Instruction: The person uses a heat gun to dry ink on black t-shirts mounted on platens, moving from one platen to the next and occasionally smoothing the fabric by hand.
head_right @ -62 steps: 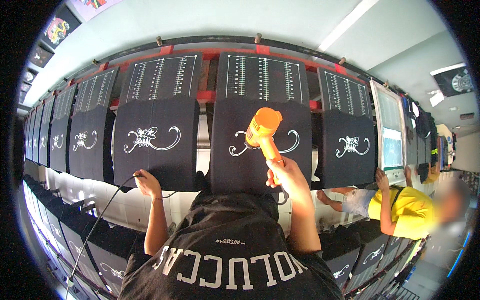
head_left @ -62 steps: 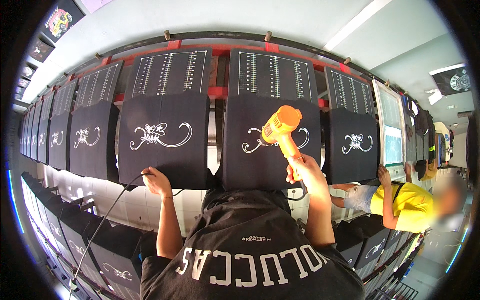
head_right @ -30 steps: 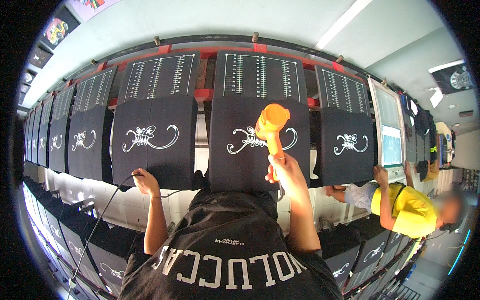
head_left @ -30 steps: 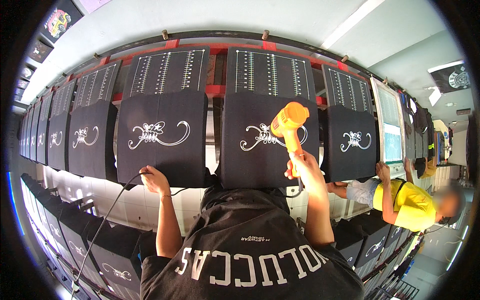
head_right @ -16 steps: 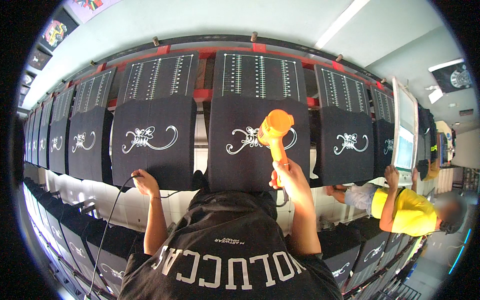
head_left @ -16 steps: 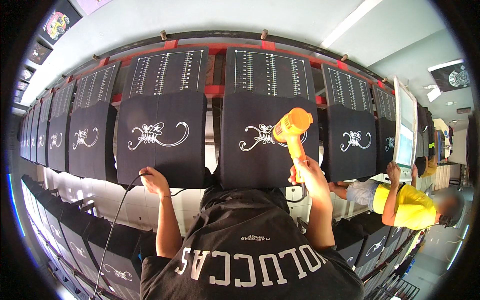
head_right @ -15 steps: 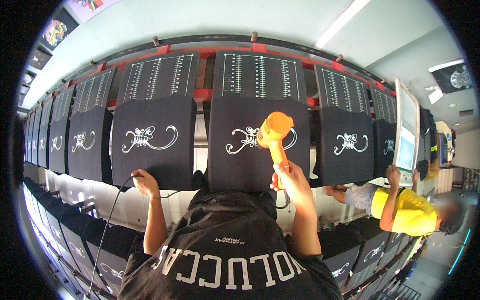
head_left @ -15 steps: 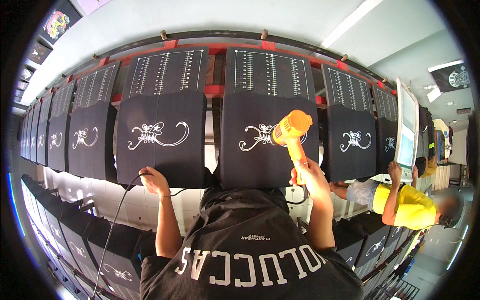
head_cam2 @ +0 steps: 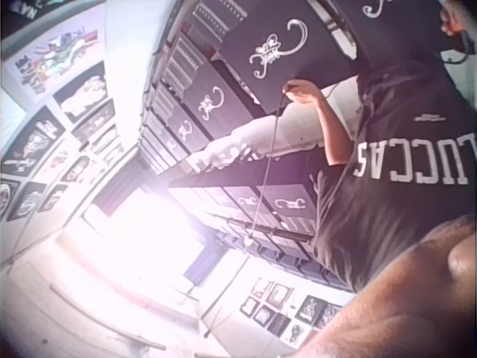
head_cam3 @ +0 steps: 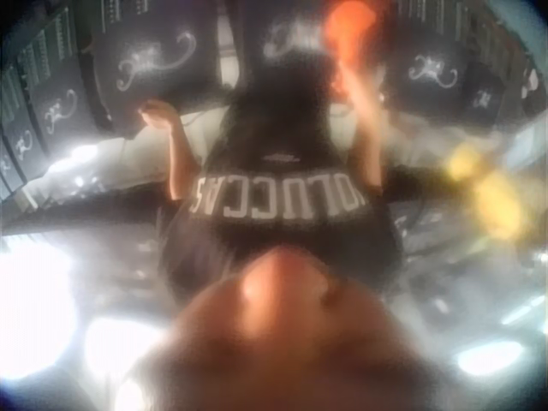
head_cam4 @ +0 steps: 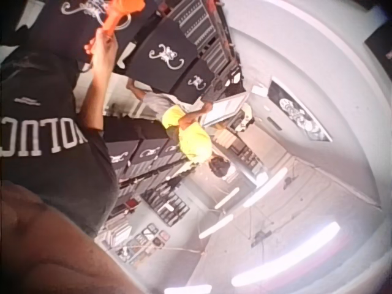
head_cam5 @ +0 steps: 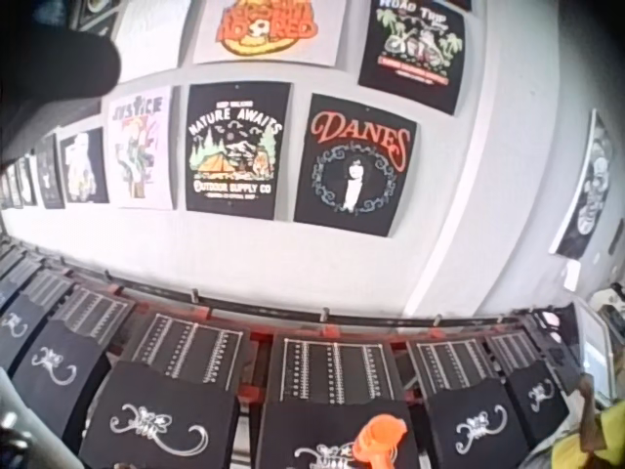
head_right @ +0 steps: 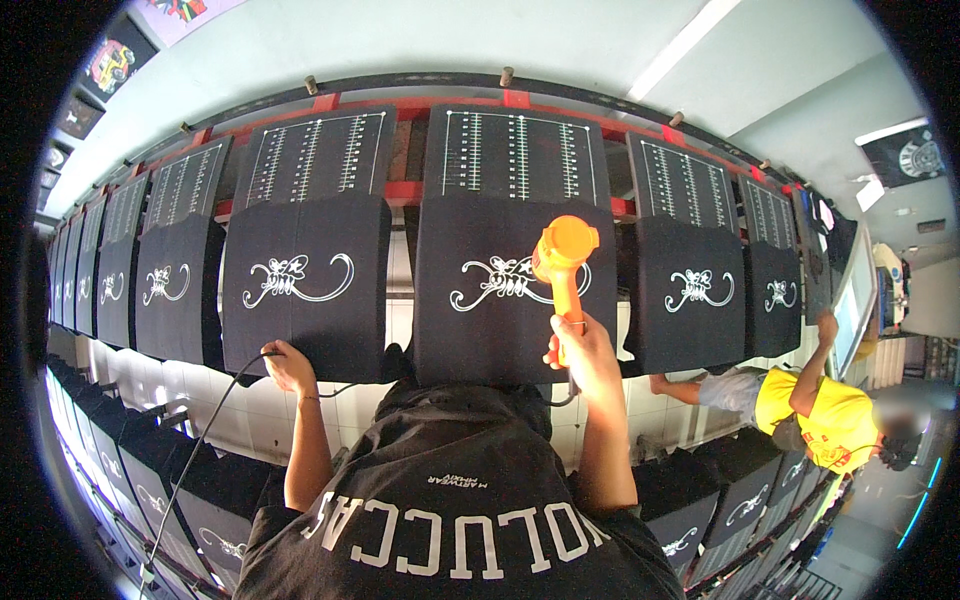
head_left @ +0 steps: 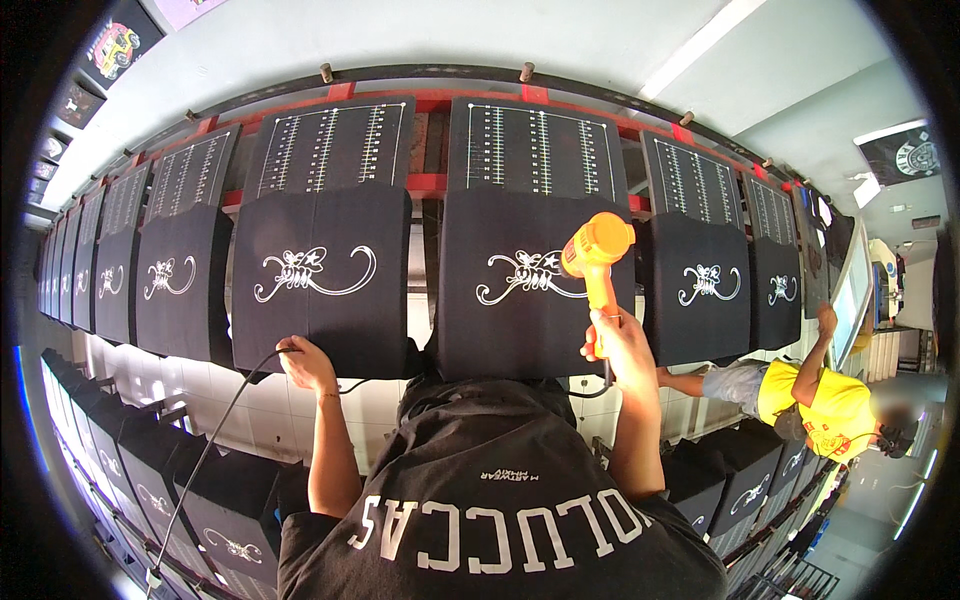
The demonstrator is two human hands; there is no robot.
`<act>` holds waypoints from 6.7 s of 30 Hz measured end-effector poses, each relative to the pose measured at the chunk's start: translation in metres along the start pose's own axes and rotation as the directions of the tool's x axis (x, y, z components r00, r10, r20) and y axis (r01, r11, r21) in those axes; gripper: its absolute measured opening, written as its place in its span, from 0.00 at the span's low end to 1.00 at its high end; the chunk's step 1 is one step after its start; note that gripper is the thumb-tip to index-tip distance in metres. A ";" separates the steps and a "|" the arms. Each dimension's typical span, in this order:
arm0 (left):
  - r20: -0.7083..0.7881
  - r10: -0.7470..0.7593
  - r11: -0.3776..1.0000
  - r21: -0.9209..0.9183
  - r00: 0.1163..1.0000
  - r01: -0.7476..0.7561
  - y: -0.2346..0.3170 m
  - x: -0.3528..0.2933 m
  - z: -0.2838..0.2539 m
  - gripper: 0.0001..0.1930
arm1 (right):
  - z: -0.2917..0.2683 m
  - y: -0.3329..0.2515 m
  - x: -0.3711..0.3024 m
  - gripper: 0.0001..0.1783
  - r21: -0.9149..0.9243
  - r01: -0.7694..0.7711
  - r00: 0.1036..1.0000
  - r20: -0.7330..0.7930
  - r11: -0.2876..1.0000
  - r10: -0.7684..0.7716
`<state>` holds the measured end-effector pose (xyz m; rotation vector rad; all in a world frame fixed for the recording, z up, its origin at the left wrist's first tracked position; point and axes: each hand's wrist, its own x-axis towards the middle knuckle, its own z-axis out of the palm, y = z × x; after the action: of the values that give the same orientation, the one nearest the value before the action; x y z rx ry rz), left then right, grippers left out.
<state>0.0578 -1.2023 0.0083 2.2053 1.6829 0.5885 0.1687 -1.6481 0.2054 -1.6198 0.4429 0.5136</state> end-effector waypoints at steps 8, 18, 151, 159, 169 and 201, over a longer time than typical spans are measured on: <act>0.000 0.017 1.000 0.015 1.000 -0.017 -0.008 0.001 0.005 0.14 | -0.011 -0.002 0.002 0.15 0.132 -0.035 0.999 0.041 0.991 0.030; 0.020 -0.012 1.000 0.005 1.000 0.012 0.005 -0.002 -0.005 0.14 | 0.003 -0.007 0.016 0.15 0.059 0.021 0.998 0.053 0.998 -0.024; 0.249 0.255 0.834 -0.546 0.934 -0.082 0.015 -0.176 -0.004 0.10 | -0.287 -0.017 0.002 0.18 -0.048 -0.049 0.998 0.023 0.998 0.050; 0.324 0.222 0.879 -0.474 0.920 -0.045 0.001 -0.325 -0.030 0.10 | -0.380 -0.003 0.014 0.17 -0.040 -0.012 0.976 0.215 0.999 0.020; 0.544 0.379 0.873 -0.479 0.749 -0.093 0.101 -0.526 -0.122 0.09 | -0.442 0.000 0.043 0.18 -0.060 -0.028 0.897 0.439 0.998 0.051; 0.279 0.931 0.366 -0.710 0.237 -0.602 0.259 -0.531 -0.005 0.11 | -0.415 0.001 0.019 0.19 -0.072 -0.004 0.926 0.375 0.997 0.031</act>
<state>0.1515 -1.7833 0.0627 2.3102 -0.1376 0.2631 0.2134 -2.0607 0.2287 -1.5382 0.1518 0.8436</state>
